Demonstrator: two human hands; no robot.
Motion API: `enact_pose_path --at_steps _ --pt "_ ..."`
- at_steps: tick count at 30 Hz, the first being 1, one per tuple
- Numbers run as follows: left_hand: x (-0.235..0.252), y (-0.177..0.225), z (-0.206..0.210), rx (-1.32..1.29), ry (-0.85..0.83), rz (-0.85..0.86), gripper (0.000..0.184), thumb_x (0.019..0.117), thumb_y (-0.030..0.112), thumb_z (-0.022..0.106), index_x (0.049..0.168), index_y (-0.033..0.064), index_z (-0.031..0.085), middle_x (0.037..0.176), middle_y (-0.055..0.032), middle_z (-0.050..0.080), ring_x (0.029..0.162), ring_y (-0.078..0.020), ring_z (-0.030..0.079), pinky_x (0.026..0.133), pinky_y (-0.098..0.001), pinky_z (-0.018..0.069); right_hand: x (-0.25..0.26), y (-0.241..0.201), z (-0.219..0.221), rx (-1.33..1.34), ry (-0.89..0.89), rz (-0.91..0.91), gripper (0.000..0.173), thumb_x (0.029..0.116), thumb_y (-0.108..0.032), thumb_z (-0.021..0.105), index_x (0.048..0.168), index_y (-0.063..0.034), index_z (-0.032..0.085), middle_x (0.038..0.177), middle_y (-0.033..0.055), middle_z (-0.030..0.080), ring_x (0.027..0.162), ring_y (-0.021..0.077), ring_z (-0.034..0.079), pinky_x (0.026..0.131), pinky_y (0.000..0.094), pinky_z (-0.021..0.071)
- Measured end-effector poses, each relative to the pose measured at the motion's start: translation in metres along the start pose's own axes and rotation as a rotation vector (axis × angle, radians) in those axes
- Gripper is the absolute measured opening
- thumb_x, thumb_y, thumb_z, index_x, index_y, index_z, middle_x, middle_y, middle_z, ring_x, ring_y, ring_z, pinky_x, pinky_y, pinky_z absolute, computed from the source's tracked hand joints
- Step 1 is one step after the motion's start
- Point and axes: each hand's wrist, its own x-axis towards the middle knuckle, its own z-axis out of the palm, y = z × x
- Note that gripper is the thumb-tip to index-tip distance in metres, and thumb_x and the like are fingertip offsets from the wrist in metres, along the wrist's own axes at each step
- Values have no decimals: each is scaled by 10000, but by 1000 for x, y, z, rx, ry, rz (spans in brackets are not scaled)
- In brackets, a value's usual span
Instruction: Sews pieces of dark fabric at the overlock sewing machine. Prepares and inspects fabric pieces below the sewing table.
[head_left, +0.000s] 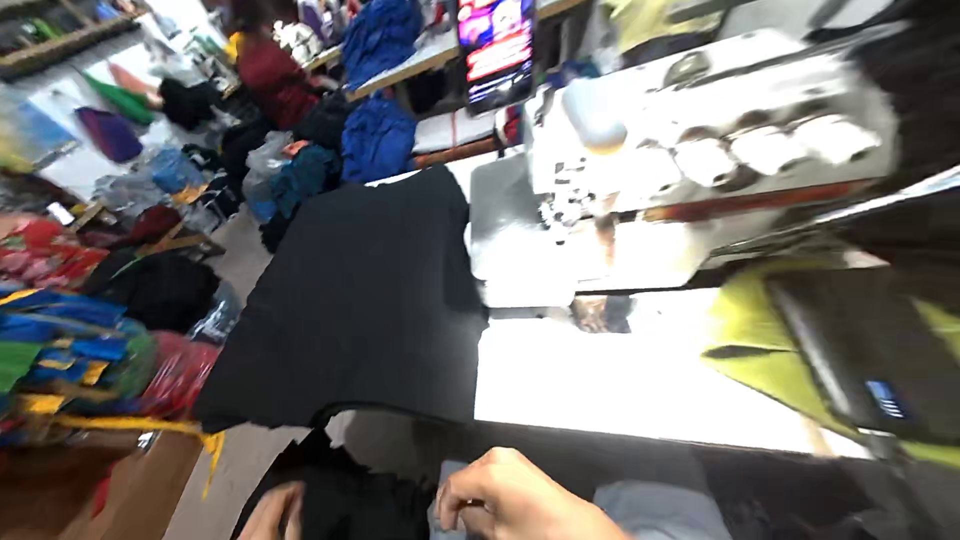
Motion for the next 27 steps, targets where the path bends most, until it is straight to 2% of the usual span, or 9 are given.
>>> enact_pose_path --at_steps 2,4,6,9,15,17,21,25,27 --pt "60 71 1 -247 299 305 255 1016 117 574 1157 -37 720 1139 -187 728 1051 -281 720 931 -439 594 -11 -10 -36 90 106 0 176 963 -32 607 1037 -69 762 1057 64 770 950 179 745 859 439 609" --pt "100 129 10 -304 361 516 298 998 209 619 1193 8 723 1177 -154 723 1065 -245 716 911 -398 605 -27 -16 -68 165 200 171 207 1005 -63 557 1120 -31 727 1128 70 740 1019 130 704 930 351 572" --pt "120 162 21 -284 295 608 340 948 298 698 1163 36 720 1088 -124 712 955 -240 707 812 -406 612 -37 -13 -85 173 363 389 219 1015 -133 571 1136 -57 737 1081 28 753 956 70 704 891 296 571" --pt "131 181 30 -230 284 661 115 901 206 672 892 96 707 817 -29 652 744 -161 667 659 -312 586 -41 0 -90 230 586 457 177 990 -189 619 1084 -109 746 972 -54 759 796 8 695 737 205 588" --pt "141 175 7 -340 103 576 161 975 157 598 913 37 686 892 -85 661 838 -208 665 748 -382 578 -31 1 -91 359 596 451 170 995 -176 610 1086 -109 737 970 -68 749 761 -7 671 696 181 564" --pt "154 172 -9 -385 258 437 195 1018 127 547 987 -29 660 959 -141 691 891 -252 694 792 -440 591 -31 3 -91 346 607 441 171 992 -184 612 1082 -111 738 970 -69 750 752 -7 672 683 180 567" --pt "178 178 -17 -500 500 186 159 1031 168 573 1005 13 595 705 5 521 575 -51 494 547 -229 436 -31 4 -90 344 635 433 166 982 -197 625 1078 -119 736 974 -63 754 760 9 688 679 189 580" --pt "181 180 -3 -695 424 220 129 1022 157 561 1000 34 594 665 53 489 544 -6 459 515 -164 394 -30 4 -89 351 671 427 165 978 -194 632 1073 -121 745 965 -64 756 745 10 686 666 188 579" --pt "181 173 0 -831 294 264 161 992 185 599 1054 38 617 713 41 594 615 -29 563 565 -179 469 -30 4 -88 345 683 425 162 978 -193 631 1064 -121 748 946 -64 756 738 10 687 662 189 582"
